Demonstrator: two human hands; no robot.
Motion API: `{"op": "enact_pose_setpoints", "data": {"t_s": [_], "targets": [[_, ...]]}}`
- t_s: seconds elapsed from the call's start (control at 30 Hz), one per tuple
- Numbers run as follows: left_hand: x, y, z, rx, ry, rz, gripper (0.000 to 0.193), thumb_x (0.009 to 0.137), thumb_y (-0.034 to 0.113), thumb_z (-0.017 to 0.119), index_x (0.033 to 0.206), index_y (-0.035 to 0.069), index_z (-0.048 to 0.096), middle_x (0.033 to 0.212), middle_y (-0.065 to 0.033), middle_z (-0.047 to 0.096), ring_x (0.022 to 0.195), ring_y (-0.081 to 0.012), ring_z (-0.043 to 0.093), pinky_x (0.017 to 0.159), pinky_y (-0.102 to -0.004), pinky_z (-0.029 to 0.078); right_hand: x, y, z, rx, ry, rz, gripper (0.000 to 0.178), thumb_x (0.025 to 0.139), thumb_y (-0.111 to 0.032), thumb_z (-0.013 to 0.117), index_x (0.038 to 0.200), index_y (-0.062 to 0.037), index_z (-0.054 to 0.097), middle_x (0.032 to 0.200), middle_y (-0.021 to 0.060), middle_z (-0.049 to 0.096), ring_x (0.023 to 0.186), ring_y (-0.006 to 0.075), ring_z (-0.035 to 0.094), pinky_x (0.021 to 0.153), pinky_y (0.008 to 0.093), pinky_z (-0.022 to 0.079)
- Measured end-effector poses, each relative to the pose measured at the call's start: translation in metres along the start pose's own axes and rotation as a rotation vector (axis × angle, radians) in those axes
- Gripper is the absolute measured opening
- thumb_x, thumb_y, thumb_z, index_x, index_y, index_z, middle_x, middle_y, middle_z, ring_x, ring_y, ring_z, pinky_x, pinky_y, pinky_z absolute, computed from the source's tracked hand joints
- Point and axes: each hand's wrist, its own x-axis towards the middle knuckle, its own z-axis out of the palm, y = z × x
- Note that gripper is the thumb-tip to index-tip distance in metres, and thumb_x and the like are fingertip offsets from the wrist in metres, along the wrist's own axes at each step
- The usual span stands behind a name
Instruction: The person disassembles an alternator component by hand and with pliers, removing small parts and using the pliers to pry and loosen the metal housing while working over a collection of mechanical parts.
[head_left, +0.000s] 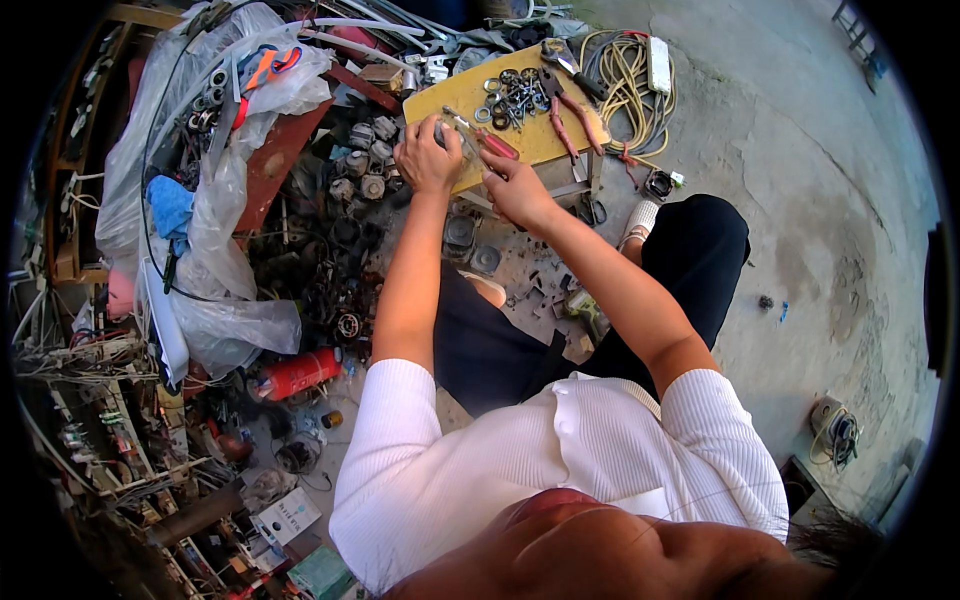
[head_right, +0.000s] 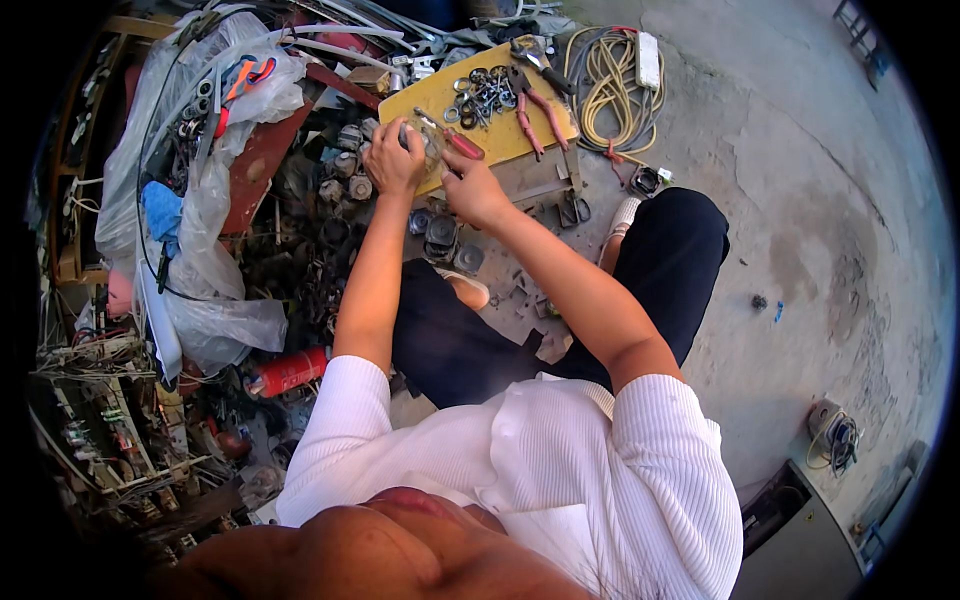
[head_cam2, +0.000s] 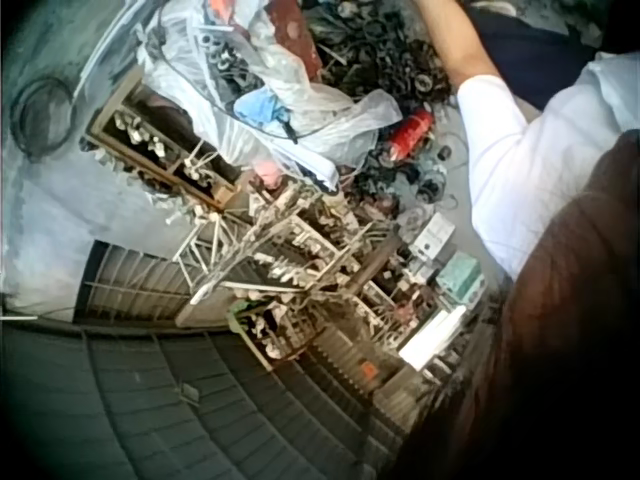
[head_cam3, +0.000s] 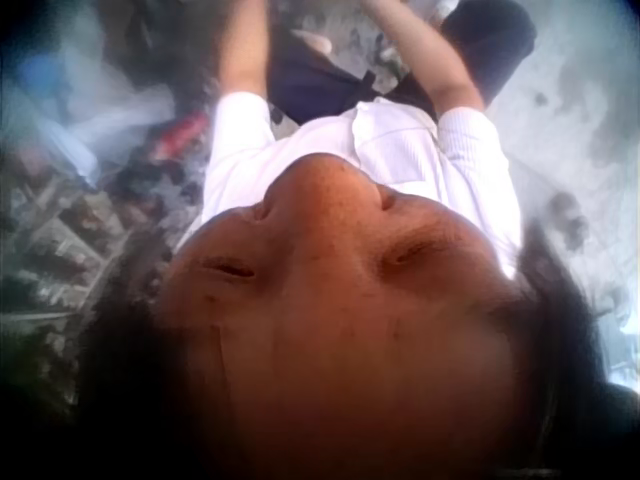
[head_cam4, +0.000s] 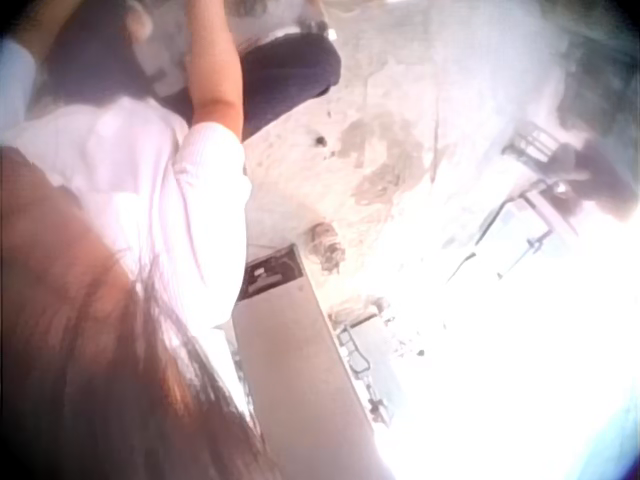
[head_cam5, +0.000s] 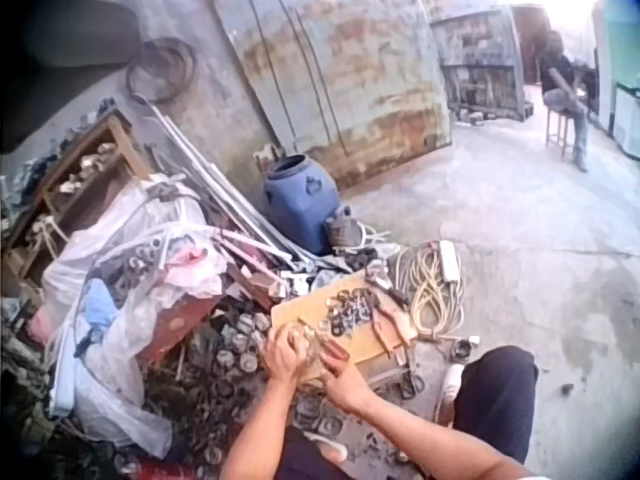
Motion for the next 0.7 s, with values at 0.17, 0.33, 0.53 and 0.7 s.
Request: {"op": "enact_pose_setpoints", "data": {"t_s": [0.17,0.33,0.53,0.7], "targets": [[0.001,-0.005,0.002,-0.003,0.000,0.036,0.030,0.087,0.031,0.057,0.106,0.011,0.070,0.104,-0.0095,0.069,0.096,-0.0298,0.065,0.080,-0.0477,0.048,0.004,0.029,0.025,-0.268,0.316,-0.329,0.045,0.098,-0.015,0.052,0.141,-0.0034,0.051,0.114,0.0212,0.070,0.087,0.0260,0.070,0.081,0.0350,0.052],[0.004,-0.008,0.000,-0.040,-0.001,0.086,0.031,0.088,0.031,0.056,0.108,0.013,0.070,0.106,-0.0090,0.069,0.097,-0.0305,0.065,0.084,-0.0465,0.049,-0.013,0.028,0.043,-0.190,0.360,-0.237,0.045,0.096,-0.017,0.053,0.140,-0.0079,0.053,0.111,0.0310,0.065,0.103,0.0395,0.067,0.091,0.0398,0.049],[0.007,-0.010,-0.004,-0.062,-0.026,0.117,0.030,0.090,0.031,0.055,0.111,0.016,0.070,0.107,-0.0105,0.068,0.097,-0.0346,0.065,0.085,-0.0462,0.050,-0.017,0.035,0.042,-0.369,0.340,-0.209,0.045,0.096,-0.015,0.052,0.141,-0.0136,0.054,0.100,0.0326,0.064,0.097,0.0475,0.062,0.086,0.0443,0.050],[0.013,-0.003,-0.004,-0.083,-0.069,0.047,0.033,0.091,0.032,0.053,0.113,0.012,0.069,0.111,-0.0124,0.067,0.098,-0.0354,0.065,0.087,-0.0477,0.049,0.004,0.061,0.030,-0.263,0.394,-0.449,0.046,0.094,-0.016,0.055,0.140,-0.0103,0.054,0.098,0.0282,0.068,0.084,0.0432,0.068,0.080,0.0456,0.052]]}}
